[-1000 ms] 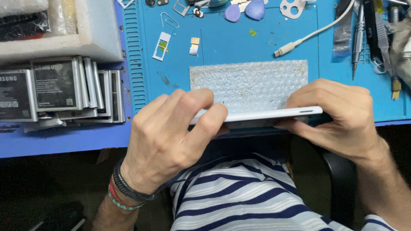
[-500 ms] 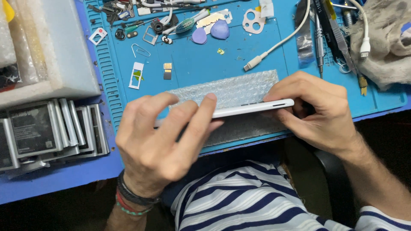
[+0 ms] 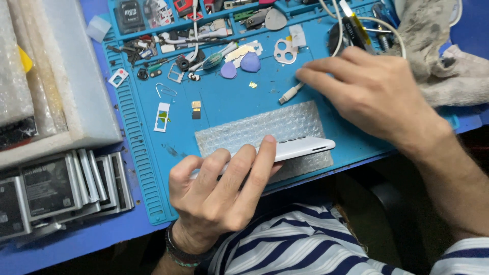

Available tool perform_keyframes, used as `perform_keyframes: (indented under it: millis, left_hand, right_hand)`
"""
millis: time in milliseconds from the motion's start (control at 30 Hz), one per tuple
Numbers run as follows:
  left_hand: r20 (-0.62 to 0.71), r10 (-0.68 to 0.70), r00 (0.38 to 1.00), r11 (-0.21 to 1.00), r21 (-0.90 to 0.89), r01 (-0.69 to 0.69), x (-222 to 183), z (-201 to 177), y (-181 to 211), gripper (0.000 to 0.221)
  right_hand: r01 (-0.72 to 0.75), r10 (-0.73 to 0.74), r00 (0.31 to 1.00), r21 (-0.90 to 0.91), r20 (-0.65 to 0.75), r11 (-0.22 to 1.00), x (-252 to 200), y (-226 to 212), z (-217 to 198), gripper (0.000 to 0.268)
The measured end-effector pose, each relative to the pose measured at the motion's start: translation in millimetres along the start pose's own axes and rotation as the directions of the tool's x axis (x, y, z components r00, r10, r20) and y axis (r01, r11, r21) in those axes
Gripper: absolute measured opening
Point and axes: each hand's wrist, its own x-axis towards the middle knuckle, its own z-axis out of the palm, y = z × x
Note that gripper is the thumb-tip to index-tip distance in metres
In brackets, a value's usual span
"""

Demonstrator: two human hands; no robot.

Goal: Removing the back cover of a smartphone using a SIM ejector tool and a plastic prying pick

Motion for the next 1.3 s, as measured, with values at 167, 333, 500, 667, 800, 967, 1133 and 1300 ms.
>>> perform_keyframes:
  millis: [167, 333, 500, 667, 800, 967, 1133, 1300]
  left_hand:
    - [0.016, -0.003, 1.0, 1.0, -0.021, 0.004, -1.3, 1.1, -0.7, 0.027]
    - [0.009, -0.041, 0.999, 0.999, 0.01, 0.041, -1.6, 2.0, -1.2, 0.023]
    - [0.099, -0.151, 0.984, 0.988, 0.009, 0.151, -7.0, 10.3, -0.5, 0.017]
    - [0.106, -0.142, 0.984, 0.989, -0.018, 0.145, -6.0, 11.4, -0.1, 0.016]
    - [0.102, -0.146, 0.984, 0.989, -0.002, 0.147, -6.3, 12.3, 0.4, 0.02]
    - [0.095, -0.138, 0.986, 0.99, 0.003, 0.138, -7.4, 11.9, -1.1, 0.018]
    - [0.09, -0.135, 0.987, 0.991, -0.003, 0.136, -8.1, 12.1, -1.4, 0.017]
    - [0.089, -0.135, 0.987, 0.991, -0.004, 0.136, -8.0, 11.7, -1.8, 0.014]
  right_hand:
    - [0.175, -0.195, 0.979, -0.235, -0.064, 0.956, 12.5, 5.2, -13.3, 0.013]
    - [0.098, -0.102, 0.995, 0.187, 0.012, 0.977, -15.3, 10.1, -42.6, 0.015]
    - [-0.05, 0.01, 0.983, 0.214, 0.184, 0.976, -67.9, 27.5, -38.6, 0.033]
    - [-0.412, 0.401, 0.892, 0.011, 0.208, 0.911, -82.8, 37.4, -27.8, 0.043]
    - [-0.39, 0.448, 0.875, -0.281, 0.182, 0.877, -65.3, 29.9, -3.8, 0.031]
    - [-0.303, 0.515, 0.839, -0.636, 0.176, 0.71, -72.5, 36.7, 3.7, 0.026]
    - [-0.544, 0.54, 0.814, -0.042, 0.216, 0.838, -65.9, 50.8, -15.7, 0.019]
    - [-0.59, 0.532, 0.804, 0.246, 0.266, 0.769, -65.8, 61.2, -12.3, 0.034]
